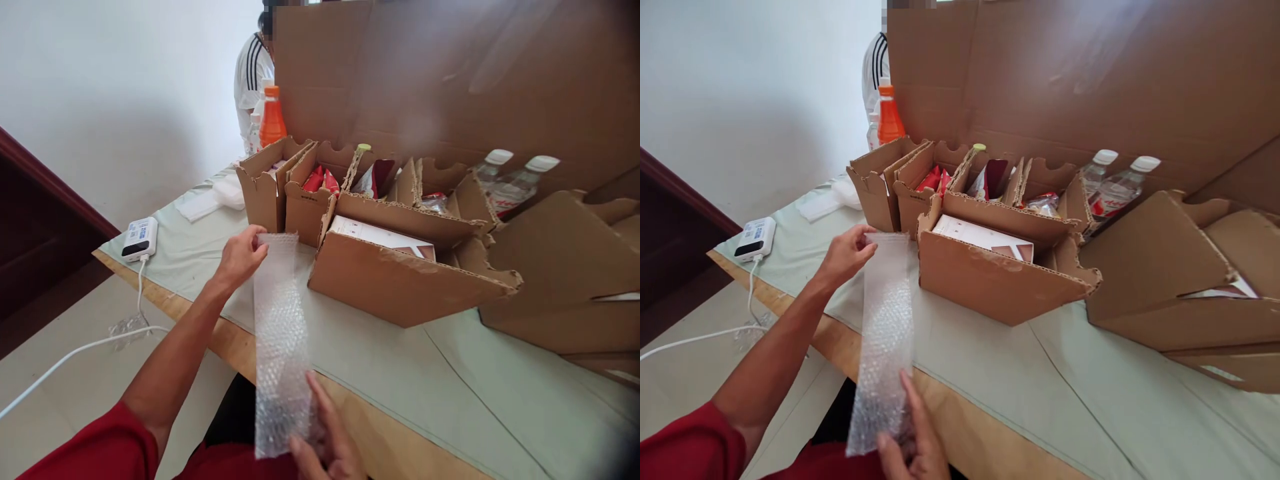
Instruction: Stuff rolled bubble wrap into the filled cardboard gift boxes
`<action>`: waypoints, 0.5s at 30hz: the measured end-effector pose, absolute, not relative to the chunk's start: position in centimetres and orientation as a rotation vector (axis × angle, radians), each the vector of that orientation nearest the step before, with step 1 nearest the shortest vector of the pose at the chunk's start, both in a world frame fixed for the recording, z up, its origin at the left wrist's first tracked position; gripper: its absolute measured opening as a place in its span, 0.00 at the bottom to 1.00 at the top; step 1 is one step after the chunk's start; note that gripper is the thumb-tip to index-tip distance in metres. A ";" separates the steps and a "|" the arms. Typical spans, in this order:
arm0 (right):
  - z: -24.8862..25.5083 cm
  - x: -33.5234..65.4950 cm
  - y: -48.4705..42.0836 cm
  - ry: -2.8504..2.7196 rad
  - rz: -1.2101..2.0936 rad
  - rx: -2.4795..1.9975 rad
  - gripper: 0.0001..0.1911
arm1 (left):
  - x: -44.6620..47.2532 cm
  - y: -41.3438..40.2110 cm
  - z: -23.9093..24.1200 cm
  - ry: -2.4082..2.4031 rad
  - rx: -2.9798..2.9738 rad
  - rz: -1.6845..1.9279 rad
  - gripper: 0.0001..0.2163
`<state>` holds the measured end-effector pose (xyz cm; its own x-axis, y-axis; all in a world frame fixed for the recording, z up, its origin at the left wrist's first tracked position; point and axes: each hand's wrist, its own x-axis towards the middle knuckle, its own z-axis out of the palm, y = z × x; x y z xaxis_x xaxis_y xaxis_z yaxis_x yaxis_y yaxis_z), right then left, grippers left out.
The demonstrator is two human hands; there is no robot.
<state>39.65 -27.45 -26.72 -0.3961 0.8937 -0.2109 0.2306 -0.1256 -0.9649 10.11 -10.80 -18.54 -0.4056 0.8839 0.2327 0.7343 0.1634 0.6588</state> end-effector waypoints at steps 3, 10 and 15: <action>-28.0 36.9 -28.2 -1.677 1.509 -1.231 0.23 | 10.5 -7.4 -19.8 2.183 1.628 1.023 0.19; -26.7 37.3 -27.5 -1.572 1.797 -1.069 0.20 | 9.8 -13.8 -21.2 2.058 1.790 1.115 0.25; -24.6 36.8 -26.1 -1.094 2.173 -1.001 0.26 | 9.7 -26.4 -19.6 1.486 1.934 0.735 0.27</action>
